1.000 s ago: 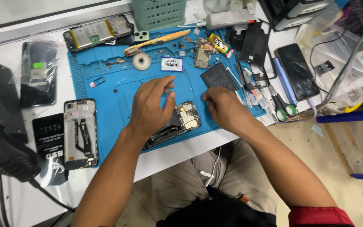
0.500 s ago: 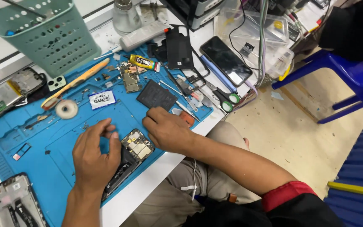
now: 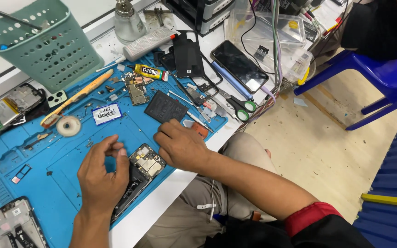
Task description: Assembling internal components of a mobile phone including the motherboard and small screws
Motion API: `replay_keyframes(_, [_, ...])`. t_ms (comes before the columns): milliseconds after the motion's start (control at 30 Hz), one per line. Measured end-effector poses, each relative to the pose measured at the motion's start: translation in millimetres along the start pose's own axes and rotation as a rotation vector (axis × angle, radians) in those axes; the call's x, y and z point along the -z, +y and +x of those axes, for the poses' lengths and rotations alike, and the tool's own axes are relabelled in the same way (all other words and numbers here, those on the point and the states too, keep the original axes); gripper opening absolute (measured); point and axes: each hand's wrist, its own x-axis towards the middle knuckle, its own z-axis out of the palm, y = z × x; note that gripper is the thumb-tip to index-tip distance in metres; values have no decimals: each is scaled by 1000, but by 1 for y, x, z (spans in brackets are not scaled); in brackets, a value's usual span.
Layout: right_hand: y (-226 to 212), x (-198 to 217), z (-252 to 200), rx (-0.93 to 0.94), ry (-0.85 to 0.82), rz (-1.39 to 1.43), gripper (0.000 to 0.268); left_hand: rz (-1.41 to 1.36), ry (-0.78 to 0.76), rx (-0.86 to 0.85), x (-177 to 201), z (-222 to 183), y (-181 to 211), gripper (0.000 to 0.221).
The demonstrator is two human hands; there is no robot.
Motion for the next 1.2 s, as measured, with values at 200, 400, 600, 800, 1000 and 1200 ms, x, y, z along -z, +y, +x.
replay_keyframes(200, [0, 1, -1, 3, 10, 16, 9, -24, 6, 58, 0, -3, -3, 29])
replay_keyframes(400, [-1, 1, -1, -6, 36, 15, 9, -24, 16, 9, 0, 0, 3, 26])
replay_keyframes(600, [-4, 4, 1, -8, 70, 31, 7, -22, -15, -22, -2, 0, 0, 26])
replay_keyframes(800, [-5, 5, 1, -16, 76, 23, 9, 28, -34, -75, -1, 1, 0, 24])
replay_keyframes(1000, [-2, 2, -1, -18, 94, 47, 13, 53, -5, 1, 1, -3, -8, 25])
replay_keyframes(1200, [7, -6, -1, -15, 258, 104, 20, -39, 81, -75, -2, 2, -17, 22])
